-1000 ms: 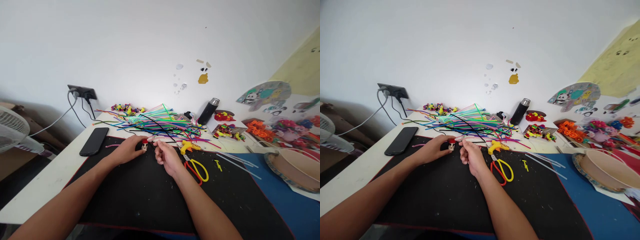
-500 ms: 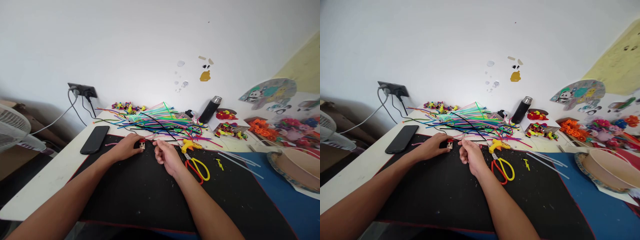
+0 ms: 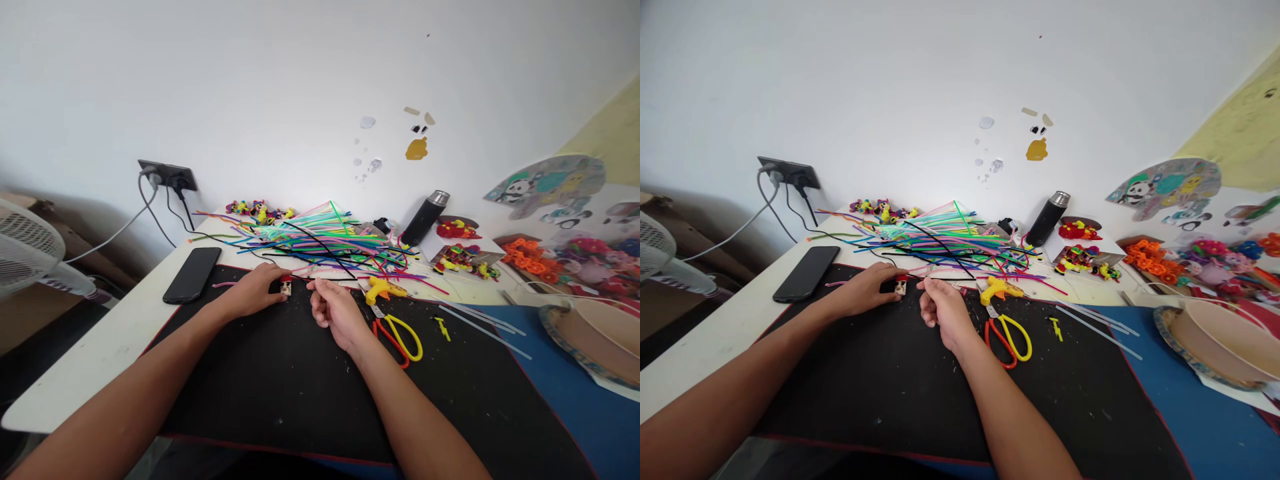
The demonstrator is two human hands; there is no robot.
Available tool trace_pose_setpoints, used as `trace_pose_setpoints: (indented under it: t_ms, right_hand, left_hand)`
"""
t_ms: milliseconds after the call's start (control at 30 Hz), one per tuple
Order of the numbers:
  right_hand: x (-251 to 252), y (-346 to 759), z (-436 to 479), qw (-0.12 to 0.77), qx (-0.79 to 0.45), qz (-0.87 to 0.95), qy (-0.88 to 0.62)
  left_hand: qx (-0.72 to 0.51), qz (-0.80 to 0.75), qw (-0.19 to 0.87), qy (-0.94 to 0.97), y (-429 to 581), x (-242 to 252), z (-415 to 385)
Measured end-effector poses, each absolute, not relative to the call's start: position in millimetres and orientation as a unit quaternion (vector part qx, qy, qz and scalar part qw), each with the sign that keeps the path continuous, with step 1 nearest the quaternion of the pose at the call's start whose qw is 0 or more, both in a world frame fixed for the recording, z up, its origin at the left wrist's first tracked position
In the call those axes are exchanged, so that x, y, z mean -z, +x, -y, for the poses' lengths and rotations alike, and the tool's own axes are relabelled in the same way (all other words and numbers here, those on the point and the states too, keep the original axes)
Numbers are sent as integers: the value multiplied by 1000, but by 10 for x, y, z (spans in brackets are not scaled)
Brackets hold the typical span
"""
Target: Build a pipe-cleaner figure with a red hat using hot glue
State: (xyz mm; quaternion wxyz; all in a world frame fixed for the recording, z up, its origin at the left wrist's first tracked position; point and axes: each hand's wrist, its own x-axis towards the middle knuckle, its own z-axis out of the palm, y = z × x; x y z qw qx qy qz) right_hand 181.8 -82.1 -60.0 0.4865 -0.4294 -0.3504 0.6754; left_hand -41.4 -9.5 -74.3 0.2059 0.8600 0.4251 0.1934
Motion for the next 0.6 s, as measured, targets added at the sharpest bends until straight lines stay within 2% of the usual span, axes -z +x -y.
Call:
trace_pose_setpoints:
  t_ms: [600]
  right_hand:
    - [610,1791,832,484,-662,368,-437]
  left_hand:
    - [-160,-414,199,874,-480,608,87]
